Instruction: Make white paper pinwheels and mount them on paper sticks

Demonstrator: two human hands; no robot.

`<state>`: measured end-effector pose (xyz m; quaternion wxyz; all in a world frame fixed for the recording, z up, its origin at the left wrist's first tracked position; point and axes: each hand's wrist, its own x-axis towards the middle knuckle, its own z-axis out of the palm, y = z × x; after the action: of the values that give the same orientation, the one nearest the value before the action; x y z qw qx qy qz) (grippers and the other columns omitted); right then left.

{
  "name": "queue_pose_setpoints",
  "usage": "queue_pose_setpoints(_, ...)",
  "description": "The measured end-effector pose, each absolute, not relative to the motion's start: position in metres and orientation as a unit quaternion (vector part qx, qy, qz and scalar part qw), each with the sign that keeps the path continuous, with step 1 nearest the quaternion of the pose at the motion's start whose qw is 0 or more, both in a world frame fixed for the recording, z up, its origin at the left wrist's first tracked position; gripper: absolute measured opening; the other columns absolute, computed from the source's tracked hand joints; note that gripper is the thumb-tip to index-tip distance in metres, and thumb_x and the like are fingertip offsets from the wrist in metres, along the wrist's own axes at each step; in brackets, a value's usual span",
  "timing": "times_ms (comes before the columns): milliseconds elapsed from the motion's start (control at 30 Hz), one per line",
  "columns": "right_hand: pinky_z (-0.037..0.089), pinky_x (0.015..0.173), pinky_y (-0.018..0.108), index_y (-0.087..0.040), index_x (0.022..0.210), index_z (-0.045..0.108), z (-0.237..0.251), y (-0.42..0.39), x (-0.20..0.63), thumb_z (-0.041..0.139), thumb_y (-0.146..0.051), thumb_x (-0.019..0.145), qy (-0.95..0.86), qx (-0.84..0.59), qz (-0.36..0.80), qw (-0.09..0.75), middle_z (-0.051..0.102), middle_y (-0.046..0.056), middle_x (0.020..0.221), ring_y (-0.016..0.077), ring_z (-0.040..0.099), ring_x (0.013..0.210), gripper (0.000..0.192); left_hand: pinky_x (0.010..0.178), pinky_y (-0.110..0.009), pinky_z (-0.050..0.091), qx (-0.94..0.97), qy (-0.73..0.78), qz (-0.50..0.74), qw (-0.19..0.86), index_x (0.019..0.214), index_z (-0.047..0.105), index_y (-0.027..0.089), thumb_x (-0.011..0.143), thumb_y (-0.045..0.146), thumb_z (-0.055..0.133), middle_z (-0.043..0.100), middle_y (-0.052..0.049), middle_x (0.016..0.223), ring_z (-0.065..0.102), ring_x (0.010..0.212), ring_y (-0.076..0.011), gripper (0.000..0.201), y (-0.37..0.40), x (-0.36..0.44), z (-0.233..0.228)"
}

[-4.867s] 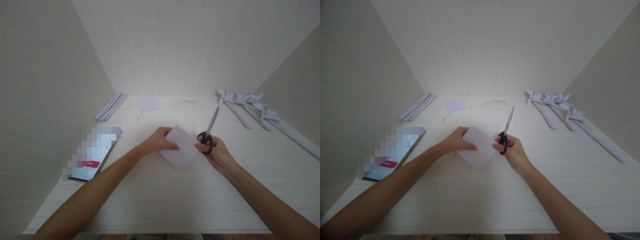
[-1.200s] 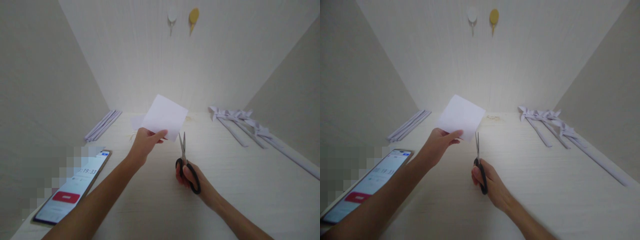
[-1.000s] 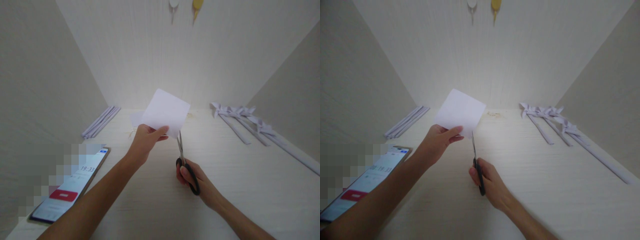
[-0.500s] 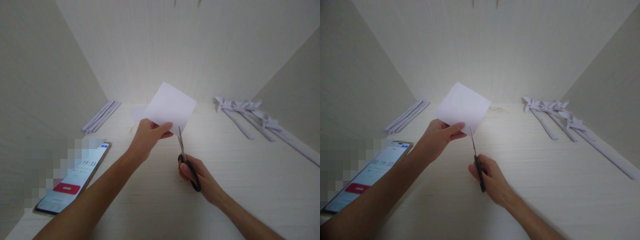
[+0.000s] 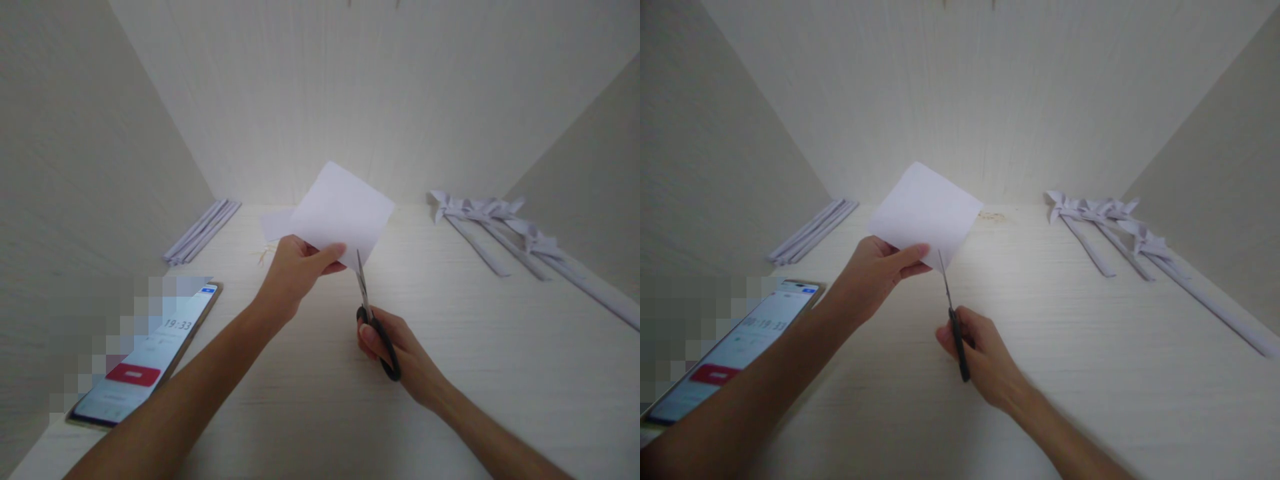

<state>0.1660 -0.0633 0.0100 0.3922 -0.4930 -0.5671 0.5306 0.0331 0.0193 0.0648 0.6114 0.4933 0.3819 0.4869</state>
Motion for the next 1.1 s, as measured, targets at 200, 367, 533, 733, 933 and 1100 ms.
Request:
queue_pose_setpoints(200,0.021,0.042,0.022,-0.018,0.061,0.037,0.0111,-0.0629,0.1656,0.047,-0.051,0.072,-0.565,-0.492,0.534,0.393,0.033,-0.005,0.054,0.0073,0.029,0.048,0.037,0.068,-0.027,0.052,0.487,0.388,0.486,0.613,0.075,0.063,0.01,0.058,0.021,0.064,0.066,-0.003,0.072,0.061,0.07,-0.0147,0.02,0.0187,0.0339,0.0658)
queue_pose_setpoints(367,0.02,0.042,0.022,-0.018,0.06,0.036,0.0112,-0.0628,0.165,0.045,-0.053,0.072,-0.566,-0.501,0.528,0.388,0.033,-0.004,0.054,0.0073,0.028,0.048,0.038,0.07,-0.029,0.051,0.487,0.392,0.48,0.615,0.076,0.063,0.01,0.057,0.022,0.065,0.067,-0.003,0.073,0.061,0.07,-0.0154,0.022,0.019,0.0337,0.0657)
queue_pose_setpoints(533,0.02,0.042,0.022,-0.017,0.061,0.036,0.0104,-0.0628,0.1651,0.046,-0.052,0.072,-0.57,-0.506,0.522,0.383,0.031,-0.005,0.054,0.0069,0.027,0.048,0.038,0.069,-0.028,0.051,0.494,0.388,0.48,0.613,0.075,0.064,0.011,0.057,0.022,0.065,0.067,-0.003,0.072,0.061,0.07,-0.0148,0.021,0.0191,0.0333,0.0646)
queue_pose_setpoints(733,0.02,0.043,0.022,-0.017,0.06,0.035,0.0122,-0.0628,0.1646,0.045,-0.055,0.071,-0.572,-0.51,0.516,0.384,0.031,-0.005,0.054,0.007,0.027,0.049,0.04,0.07,-0.028,0.051,0.495,0.39,0.473,0.616,0.072,0.063,0.01,0.056,0.022,0.066,0.066,-0.003,0.07,0.061,0.069,-0.0148,0.02,0.0184,0.0337,0.0654)
queue_pose_setpoints(933,0.02,0.042,0.021,-0.017,0.061,0.036,0.0118,-0.0629,0.1642,0.047,-0.053,0.071,-0.564,-0.507,0.525,0.385,0.03,-0.005,0.053,0.0067,0.026,0.048,0.039,0.071,-0.028,0.051,0.496,0.397,0.47,0.613,0.071,0.064,0.01,0.057,0.023,0.065,0.066,-0.002,0.069,0.061,0.069,-0.0143,0.019,0.019,0.0333,0.0656)
queue_pose_setpoints(1100,0.02,0.041,0.021,-0.018,0.06,0.035,0.0098,-0.0629,0.1659,0.046,-0.054,0.071,-0.57,-0.513,0.516,0.381,0.03,-0.005,0.054,0.0068,0.025,0.048,0.039,0.069,-0.027,0.051,0.498,0.4,0.471,0.608,0.071,0.064,0.01,0.057,0.023,0.065,0.066,-0.003,0.07,0.061,0.068,-0.0142,0.019,0.0191,0.0329,0.0654)
